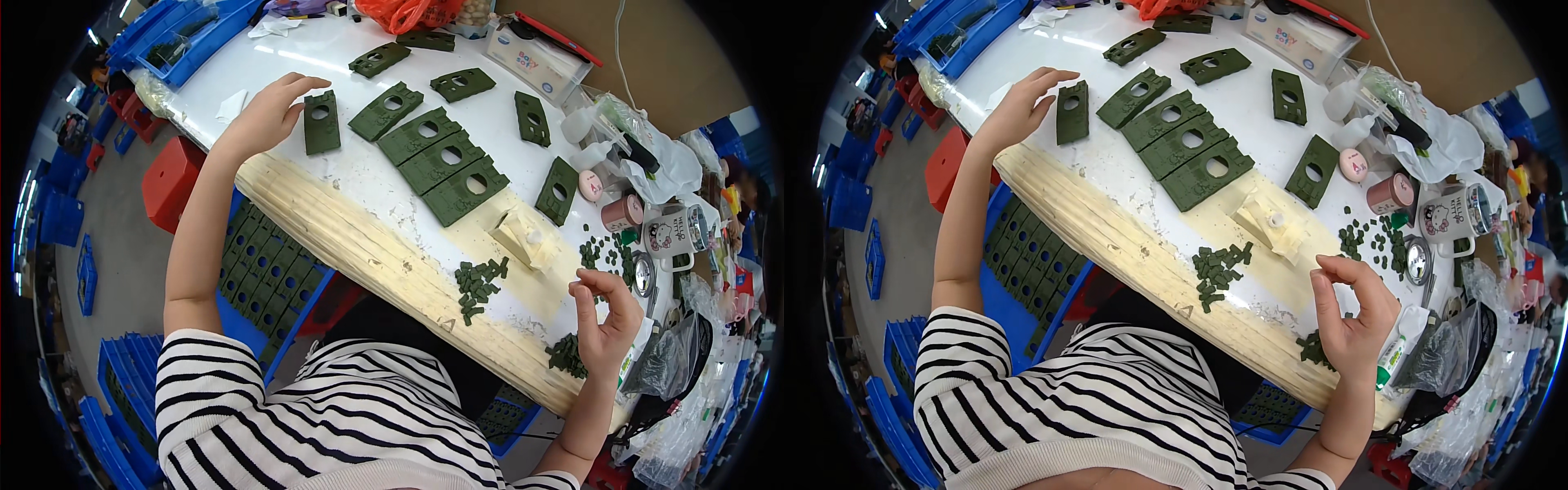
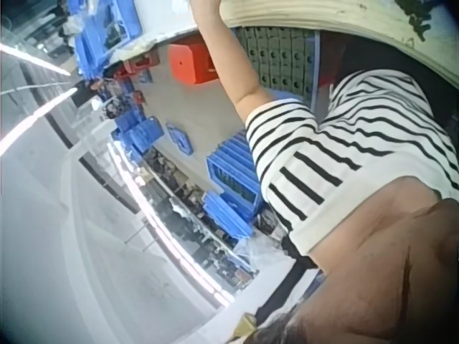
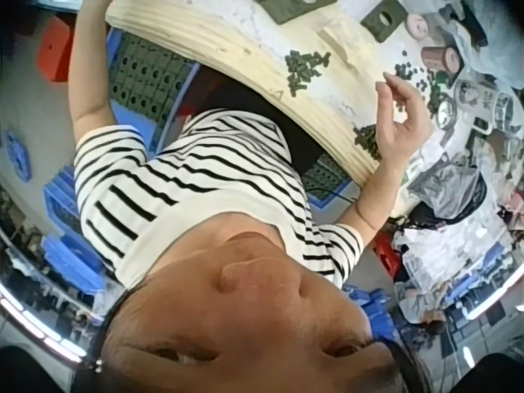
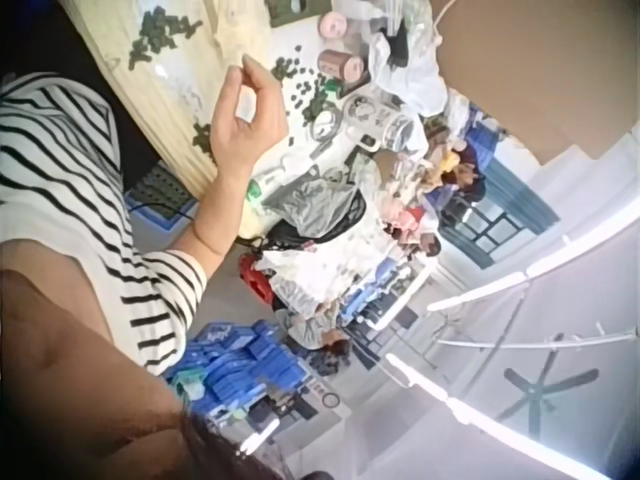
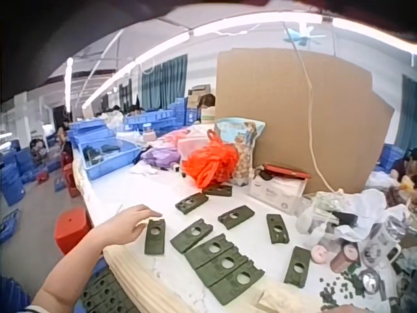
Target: Assembling plastic toy tank chassis by applying glue and attaching various small green components.
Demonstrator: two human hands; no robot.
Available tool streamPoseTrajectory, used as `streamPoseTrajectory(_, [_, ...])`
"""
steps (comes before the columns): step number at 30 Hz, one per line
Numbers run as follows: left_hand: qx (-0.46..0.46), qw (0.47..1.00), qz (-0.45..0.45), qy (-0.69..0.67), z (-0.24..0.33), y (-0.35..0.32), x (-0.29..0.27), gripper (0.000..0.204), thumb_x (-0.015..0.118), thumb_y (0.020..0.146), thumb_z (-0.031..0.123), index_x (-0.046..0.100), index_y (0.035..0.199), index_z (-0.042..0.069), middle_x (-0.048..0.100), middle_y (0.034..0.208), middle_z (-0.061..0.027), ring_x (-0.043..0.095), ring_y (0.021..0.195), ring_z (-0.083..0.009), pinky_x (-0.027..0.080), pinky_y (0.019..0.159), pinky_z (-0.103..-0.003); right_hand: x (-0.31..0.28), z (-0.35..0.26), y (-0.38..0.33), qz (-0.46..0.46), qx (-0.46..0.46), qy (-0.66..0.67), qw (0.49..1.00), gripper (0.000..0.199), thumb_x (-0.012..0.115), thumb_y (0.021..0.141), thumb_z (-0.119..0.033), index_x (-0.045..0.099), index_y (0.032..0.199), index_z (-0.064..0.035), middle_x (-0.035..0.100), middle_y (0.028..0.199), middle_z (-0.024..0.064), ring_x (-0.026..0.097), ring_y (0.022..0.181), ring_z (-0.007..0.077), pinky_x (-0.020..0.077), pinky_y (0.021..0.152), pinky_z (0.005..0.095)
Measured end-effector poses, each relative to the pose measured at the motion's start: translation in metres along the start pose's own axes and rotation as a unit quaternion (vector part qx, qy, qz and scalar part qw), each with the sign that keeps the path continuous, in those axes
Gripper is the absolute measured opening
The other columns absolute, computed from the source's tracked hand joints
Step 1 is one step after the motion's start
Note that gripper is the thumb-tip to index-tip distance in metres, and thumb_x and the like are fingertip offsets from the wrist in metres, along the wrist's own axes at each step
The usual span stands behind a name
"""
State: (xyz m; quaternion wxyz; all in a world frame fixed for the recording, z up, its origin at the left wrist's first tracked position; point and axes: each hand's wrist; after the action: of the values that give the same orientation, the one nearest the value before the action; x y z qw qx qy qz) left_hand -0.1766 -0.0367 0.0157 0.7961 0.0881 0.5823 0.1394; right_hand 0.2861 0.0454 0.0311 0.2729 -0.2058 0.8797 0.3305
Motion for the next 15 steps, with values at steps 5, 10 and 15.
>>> streamPoseTrajectory(5, [-0.048, 0.997, 0.044, 0.031, 0.03, -0.018, 0.012, 0.024, 0.052, 0.093, 0.012, 0.056, 0.116, 0.005, 0.061, 0.103, -0.0139, 0.057, 0.1, -0.0315, 0.046, 0.087, -0.037, -0.001, 0.001, -0.001, 0.004, 0.003, 0.002, 1.0, 0.009, 0.067, 0.08, 0.0, 0.066, 0.088, 0.0037, 0.066, 0.074, 0.0101, 0.063, 0.067, 0.0146, 0.0486, 0.066, 0.0243])
streamPoseTrajectory(10, [-0.103, 0.99, 0.008, 0.096, 0.048, -0.017, 0.022, 0.027, 0.057, 0.092, 0.022, 0.057, 0.113, 0.005, 0.062, 0.102, -0.0142, 0.057, 0.096, -0.0319, 0.045, 0.087, -0.038, -0.002, 0.0, -0.001, 0.009, -0.003, 0.0, 1.0, 0.01, 0.067, 0.08, -0.001, 0.066, 0.089, 0.0039, 0.066, 0.075, 0.01, 0.063, 0.067, 0.0143, 0.0489, 0.066, 0.0243])
streamPoseTrajectory(15, [-0.069, 0.989, 0.03, 0.126, 0.044, -0.006, 0.036, 0.027, 0.056, 0.093, 0.021, 0.057, 0.115, 0.006, 0.062, 0.101, -0.0141, 0.057, 0.096, -0.0321, 0.045, 0.088, -0.04, -0.004, 0.0, 0.001, 0.018, -0.002, -0.004, 1.0, 0.011, 0.067, 0.081, -0.001, 0.066, 0.091, 0.0039, 0.067, 0.077, 0.0097, 0.063, 0.068, 0.0134, 0.0494, 0.066, 0.0238])
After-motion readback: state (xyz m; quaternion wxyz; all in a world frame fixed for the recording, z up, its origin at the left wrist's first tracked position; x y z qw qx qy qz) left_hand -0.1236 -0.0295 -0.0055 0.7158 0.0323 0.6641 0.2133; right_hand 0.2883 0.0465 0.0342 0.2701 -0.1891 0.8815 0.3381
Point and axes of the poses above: each hand's wrist, its own y-axis towards the middle knuckle, its own x-axis out of the palm, z = x × y
